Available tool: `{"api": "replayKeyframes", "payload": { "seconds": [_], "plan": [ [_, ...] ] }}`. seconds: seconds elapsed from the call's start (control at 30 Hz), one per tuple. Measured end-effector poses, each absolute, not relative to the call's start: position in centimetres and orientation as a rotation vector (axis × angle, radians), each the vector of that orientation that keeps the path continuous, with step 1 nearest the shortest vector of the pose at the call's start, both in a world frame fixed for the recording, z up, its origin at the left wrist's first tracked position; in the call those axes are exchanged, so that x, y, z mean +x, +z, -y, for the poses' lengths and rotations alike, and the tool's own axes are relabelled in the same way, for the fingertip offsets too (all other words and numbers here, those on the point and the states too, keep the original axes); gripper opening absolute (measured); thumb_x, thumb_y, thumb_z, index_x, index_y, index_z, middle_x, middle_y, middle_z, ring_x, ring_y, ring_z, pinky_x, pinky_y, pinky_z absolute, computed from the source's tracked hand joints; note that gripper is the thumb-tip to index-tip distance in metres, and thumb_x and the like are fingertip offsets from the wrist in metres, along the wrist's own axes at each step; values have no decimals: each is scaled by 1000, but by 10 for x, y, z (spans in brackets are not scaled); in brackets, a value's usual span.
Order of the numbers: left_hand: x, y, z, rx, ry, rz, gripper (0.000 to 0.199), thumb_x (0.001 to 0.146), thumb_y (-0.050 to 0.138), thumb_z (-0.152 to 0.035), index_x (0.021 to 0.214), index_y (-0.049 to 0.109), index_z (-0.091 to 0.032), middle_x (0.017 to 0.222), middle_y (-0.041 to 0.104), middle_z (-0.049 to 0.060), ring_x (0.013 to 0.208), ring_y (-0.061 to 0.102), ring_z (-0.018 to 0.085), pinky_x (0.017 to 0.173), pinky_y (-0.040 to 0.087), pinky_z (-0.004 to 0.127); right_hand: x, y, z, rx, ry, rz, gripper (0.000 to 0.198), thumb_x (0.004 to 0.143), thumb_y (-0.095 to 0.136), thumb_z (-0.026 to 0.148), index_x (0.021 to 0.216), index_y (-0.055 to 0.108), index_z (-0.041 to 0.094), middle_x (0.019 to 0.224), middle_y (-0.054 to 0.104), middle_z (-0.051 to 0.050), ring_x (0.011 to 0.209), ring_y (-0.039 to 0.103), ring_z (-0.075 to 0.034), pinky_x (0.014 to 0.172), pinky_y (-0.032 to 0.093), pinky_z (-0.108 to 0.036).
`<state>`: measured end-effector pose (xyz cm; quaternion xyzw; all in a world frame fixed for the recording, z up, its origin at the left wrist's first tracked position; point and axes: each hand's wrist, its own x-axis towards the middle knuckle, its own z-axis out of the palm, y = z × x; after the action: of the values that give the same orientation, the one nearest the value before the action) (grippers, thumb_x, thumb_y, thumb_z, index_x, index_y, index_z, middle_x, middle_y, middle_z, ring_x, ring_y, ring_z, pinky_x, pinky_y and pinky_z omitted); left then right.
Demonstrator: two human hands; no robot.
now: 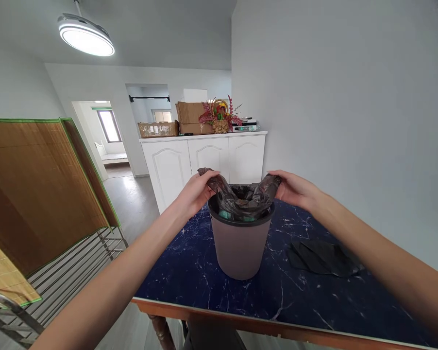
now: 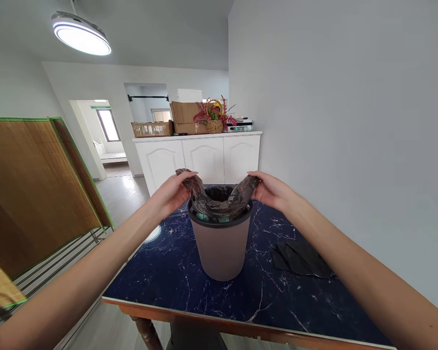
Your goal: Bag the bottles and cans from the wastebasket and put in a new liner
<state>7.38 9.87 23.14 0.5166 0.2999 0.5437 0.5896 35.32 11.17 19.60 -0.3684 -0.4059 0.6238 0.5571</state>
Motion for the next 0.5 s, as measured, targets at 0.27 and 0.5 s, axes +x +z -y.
{"api": "replayKeyframes", "payload": {
  "seconds": [0.27,0.5],
  "plan": [
    [92,241,-116,1101,1362,-721,12,82,77,-15,76,67,-15,71,68,3,62,61,11,62,48,26,345,203,-141,-848,1422,924,20,103,58,18,83,60,23,75,73,-6,70,72,-19,78,64,-32],
    [95,267,-112,1126,1506,-590,10,81,76,-13,78,68,-16,74,69,1,66,60,11,63,50,24,352,233,-141,-712,1371,901,22,102,54,15,82,61,21,73,75,-6,67,72,-18,69,64,-28]
  ]
}}
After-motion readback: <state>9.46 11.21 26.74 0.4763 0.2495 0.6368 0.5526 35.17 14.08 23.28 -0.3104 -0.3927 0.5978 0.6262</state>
